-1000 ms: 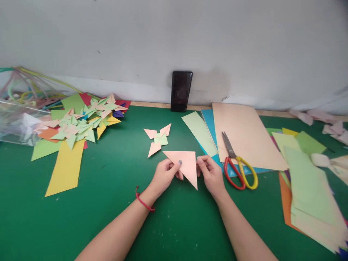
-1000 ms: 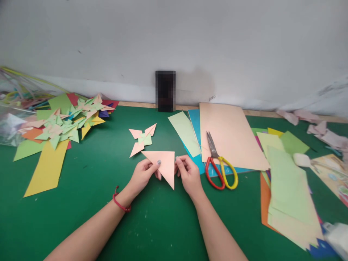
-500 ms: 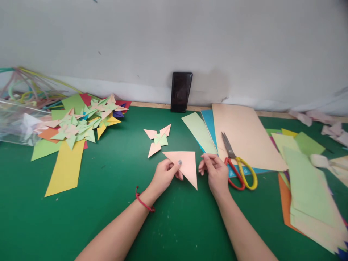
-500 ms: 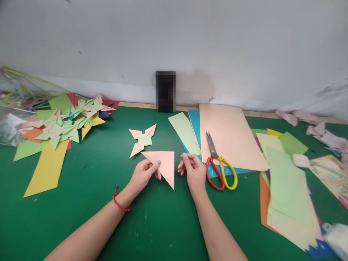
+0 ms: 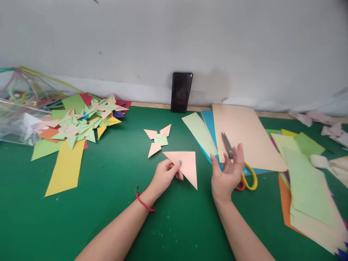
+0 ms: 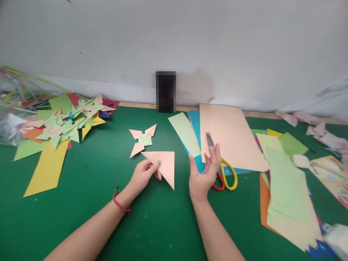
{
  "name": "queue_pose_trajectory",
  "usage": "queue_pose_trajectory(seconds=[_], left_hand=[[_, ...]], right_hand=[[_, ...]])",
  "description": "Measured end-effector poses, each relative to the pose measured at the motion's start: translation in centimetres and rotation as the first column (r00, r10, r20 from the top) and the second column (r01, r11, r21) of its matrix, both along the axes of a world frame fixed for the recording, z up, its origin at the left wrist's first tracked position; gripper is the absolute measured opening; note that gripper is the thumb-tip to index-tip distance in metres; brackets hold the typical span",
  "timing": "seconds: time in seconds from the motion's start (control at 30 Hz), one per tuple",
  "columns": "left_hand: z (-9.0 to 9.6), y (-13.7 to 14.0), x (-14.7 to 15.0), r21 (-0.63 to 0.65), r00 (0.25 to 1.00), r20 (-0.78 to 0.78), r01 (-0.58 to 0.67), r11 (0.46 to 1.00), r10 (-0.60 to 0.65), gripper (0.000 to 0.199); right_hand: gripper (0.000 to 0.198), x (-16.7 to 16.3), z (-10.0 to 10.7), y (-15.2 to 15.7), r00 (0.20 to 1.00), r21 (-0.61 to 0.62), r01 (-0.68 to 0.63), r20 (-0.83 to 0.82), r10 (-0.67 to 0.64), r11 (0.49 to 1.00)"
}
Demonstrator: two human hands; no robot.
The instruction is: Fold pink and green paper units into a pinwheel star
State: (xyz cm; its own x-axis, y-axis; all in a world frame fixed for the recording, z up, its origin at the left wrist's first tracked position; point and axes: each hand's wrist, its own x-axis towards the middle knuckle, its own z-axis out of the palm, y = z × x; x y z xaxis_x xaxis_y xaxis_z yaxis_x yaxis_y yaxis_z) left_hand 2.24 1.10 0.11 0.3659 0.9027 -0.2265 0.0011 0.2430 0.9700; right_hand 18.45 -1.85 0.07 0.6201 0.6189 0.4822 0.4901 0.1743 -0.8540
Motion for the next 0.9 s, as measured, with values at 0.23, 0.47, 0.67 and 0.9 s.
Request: queue_pose_trajectory(seconds=[0.23,0.47,0.67,0.9], left_hand=[[-0.1,0.0,0.0,0.000,1.000,0.011,0.004,1.000,-0.004,0.030],[0.0,0.0,0.1,-0.001,1.000,0.014,0.001,1.000,-0.001,0.030],[-0.2,-0.1,0.0,-0.005,1.000,0.023,-0.008,1.000,0.009,0.031],[-0.3,-0.1,0.0,0.004,0.999,0.031,0.010,1.000,-0.010,0.028]], right_hand=[[0.017,0.0,-0.1,-0.1,1.000,0.000,0.001,-0.026,-0.001,1.000],[0.021,0.0,0.0,-0.2,0.999,-0.009,-0.026,-0.031,0.025,1.000],[0.026,-0.4,-0.4,-0.3,0.976,-0.096,-0.186,-0.135,0.172,0.978],[0.020,-0.4,-1.1,-0.5,0.818,-0.323,-0.569,-0.318,0.480,0.756]])
